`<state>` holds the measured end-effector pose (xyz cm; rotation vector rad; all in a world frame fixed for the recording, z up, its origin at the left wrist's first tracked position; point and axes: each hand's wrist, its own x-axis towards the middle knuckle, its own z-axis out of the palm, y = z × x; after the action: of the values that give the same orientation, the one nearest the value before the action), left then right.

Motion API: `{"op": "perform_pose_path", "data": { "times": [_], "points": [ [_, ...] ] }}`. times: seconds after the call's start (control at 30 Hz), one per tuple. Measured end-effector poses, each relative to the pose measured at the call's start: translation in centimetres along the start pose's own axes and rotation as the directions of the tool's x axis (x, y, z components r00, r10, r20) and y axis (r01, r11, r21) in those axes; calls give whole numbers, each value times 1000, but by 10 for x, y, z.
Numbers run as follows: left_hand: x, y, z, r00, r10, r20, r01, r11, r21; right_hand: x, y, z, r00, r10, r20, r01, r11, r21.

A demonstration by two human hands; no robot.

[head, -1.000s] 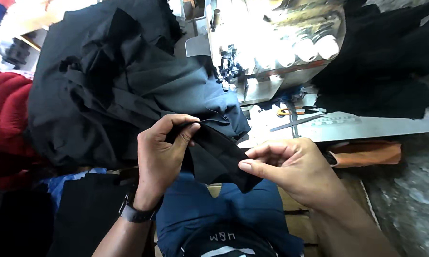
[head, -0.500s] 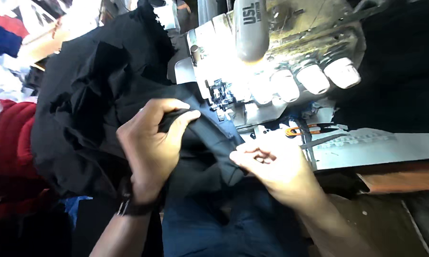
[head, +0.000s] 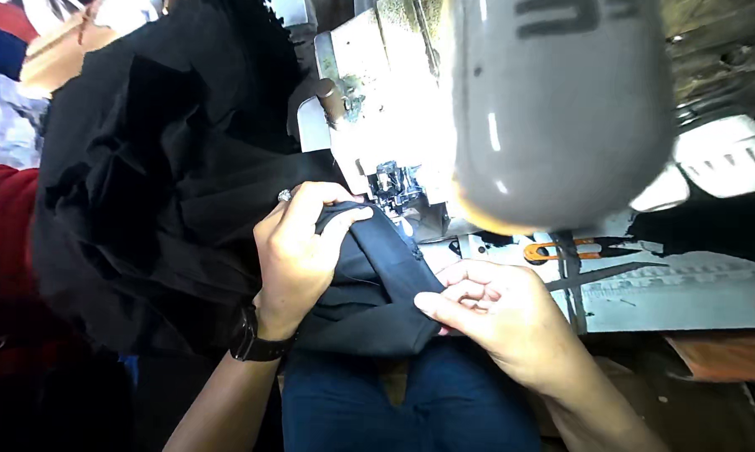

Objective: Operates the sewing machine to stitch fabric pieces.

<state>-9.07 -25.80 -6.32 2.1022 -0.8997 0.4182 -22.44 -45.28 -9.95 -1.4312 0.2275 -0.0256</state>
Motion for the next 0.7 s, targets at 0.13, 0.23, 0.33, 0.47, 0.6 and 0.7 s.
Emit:
{"op": "perform_pose_path", "data": {
  "times": [0.13, 0.23, 0.33, 0.47, 0.6, 0.7],
  "points": [
    [1, -1, 1, 1000, 9, -3, -9, 999, 46, 1, 8, 3, 992, -106, -69, 95, 985, -147],
    [3, 0, 1, 1000, 8, 4, -8, 996, 90, 7, 14, 3, 979, -201, -44, 187, 959, -214],
    [-1, 5, -3, 1000, -12, 27, 9, 993, 117, 2, 10, 4, 990, -134, 39, 138, 983, -121],
    [6, 20, -17, 978, -108, 177, 69, 974, 214, -11, 6, 12, 989, -141, 38, 145, 977, -159],
    [18, 30, -19, 938, -217, 272, 123, 938, 323, -9, -6, 7, 970, -183, 161, 223, 933, -284],
    [10, 27, -8, 945, -245, 217, 133, 894, 429, -5, -12, 4, 973, -110, 205, 177, 923, -342]
  ]
}}
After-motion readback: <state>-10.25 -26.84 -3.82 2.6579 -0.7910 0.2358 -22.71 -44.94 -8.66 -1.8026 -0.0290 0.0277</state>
